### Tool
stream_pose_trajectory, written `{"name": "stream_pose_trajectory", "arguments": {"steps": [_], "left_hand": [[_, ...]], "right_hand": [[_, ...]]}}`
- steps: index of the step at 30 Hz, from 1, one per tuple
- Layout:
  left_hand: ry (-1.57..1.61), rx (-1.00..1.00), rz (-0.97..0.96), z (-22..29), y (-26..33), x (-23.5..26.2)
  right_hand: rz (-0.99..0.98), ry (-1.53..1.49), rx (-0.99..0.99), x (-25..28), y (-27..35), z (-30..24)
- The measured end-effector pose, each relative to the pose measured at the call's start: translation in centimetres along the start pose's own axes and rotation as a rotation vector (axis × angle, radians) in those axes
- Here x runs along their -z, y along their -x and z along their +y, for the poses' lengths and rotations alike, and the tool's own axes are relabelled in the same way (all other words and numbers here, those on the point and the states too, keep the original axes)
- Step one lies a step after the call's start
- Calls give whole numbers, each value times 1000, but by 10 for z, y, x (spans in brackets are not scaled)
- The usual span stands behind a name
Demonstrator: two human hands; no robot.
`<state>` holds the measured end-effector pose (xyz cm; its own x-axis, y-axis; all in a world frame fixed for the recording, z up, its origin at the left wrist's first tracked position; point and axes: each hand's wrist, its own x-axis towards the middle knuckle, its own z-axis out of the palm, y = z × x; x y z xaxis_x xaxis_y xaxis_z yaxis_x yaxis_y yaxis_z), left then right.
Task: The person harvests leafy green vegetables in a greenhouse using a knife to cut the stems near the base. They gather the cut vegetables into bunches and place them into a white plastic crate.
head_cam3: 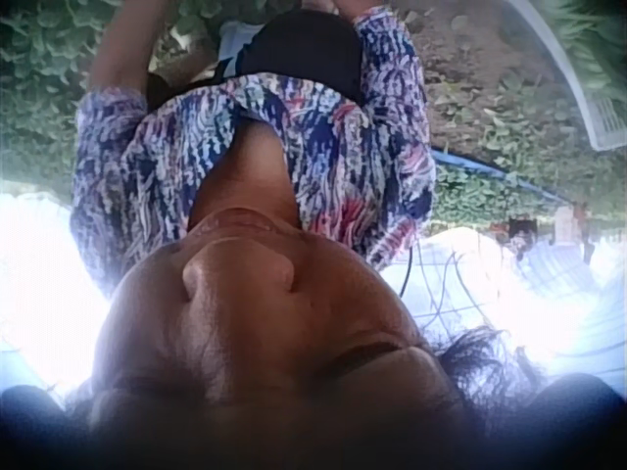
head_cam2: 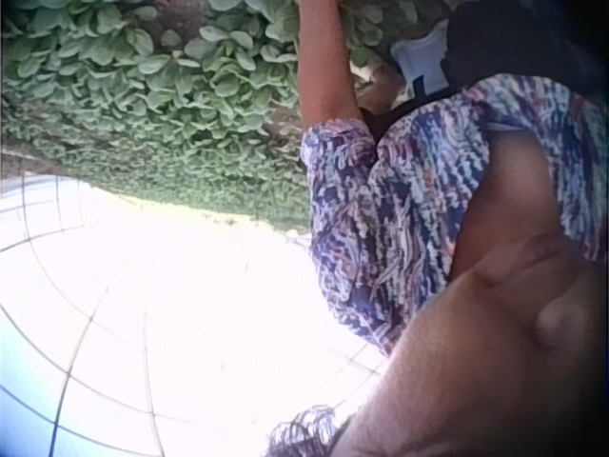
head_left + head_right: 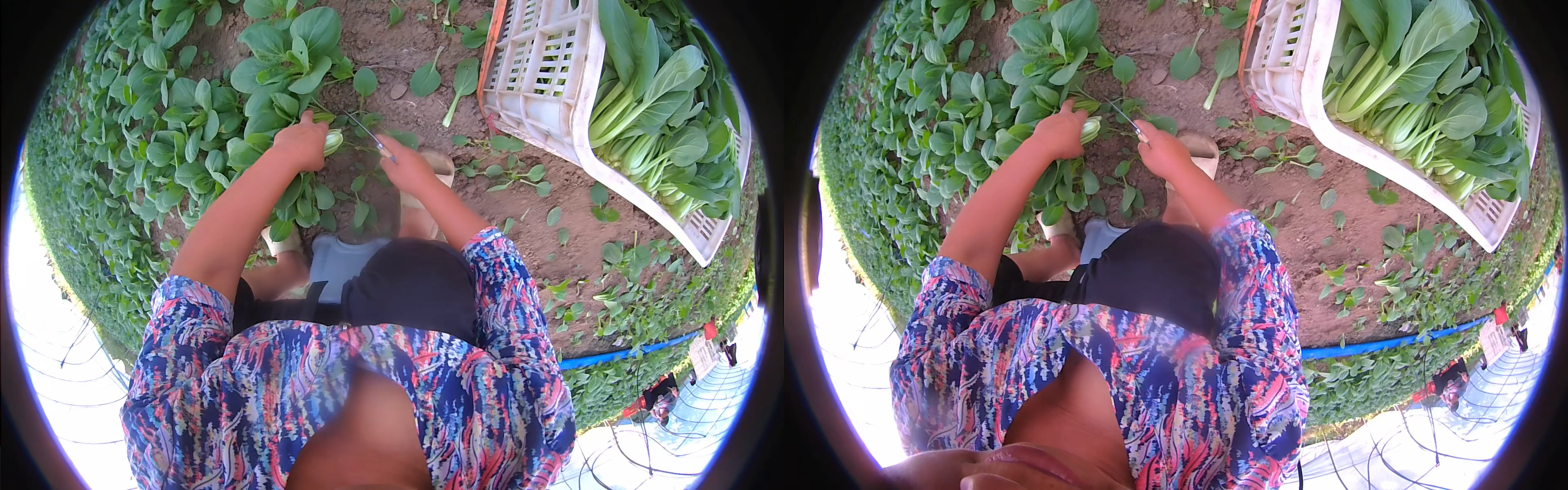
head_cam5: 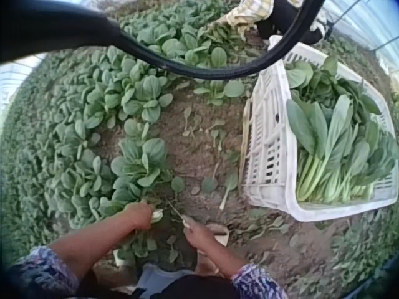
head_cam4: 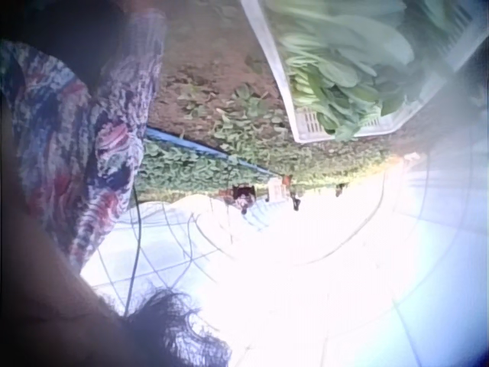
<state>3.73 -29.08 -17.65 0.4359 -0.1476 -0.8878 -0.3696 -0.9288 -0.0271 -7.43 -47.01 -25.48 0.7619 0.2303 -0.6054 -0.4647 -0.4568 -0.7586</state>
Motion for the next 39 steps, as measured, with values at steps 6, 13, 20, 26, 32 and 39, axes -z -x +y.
{"name": "stream_pose_trajectory", "arguments": {"steps": [6, 13, 20, 26, 32, 39], "left_hand": [[105, 1, 97, -19, 9, -39], [139, 39, 100, -22, 18, -54], [185, 58, 130, -15, 26, -61], [187, 55, 133, -18, 25, -60], [163, 62, 111, -16, 30, -58], [141, -39, 269, -30, 40, -71]], "right_hand": [[-70, -121, -54, -9, -22, -1], [-104, -5, -80, -6, -33, 0], [-101, 120, -20, 3, -44, -2], [-98, 74, -62, -15, -48, 6], [-120, 157, -87, -27, -49, 15], [79, -254, -131, -26, -11, 14]]}}
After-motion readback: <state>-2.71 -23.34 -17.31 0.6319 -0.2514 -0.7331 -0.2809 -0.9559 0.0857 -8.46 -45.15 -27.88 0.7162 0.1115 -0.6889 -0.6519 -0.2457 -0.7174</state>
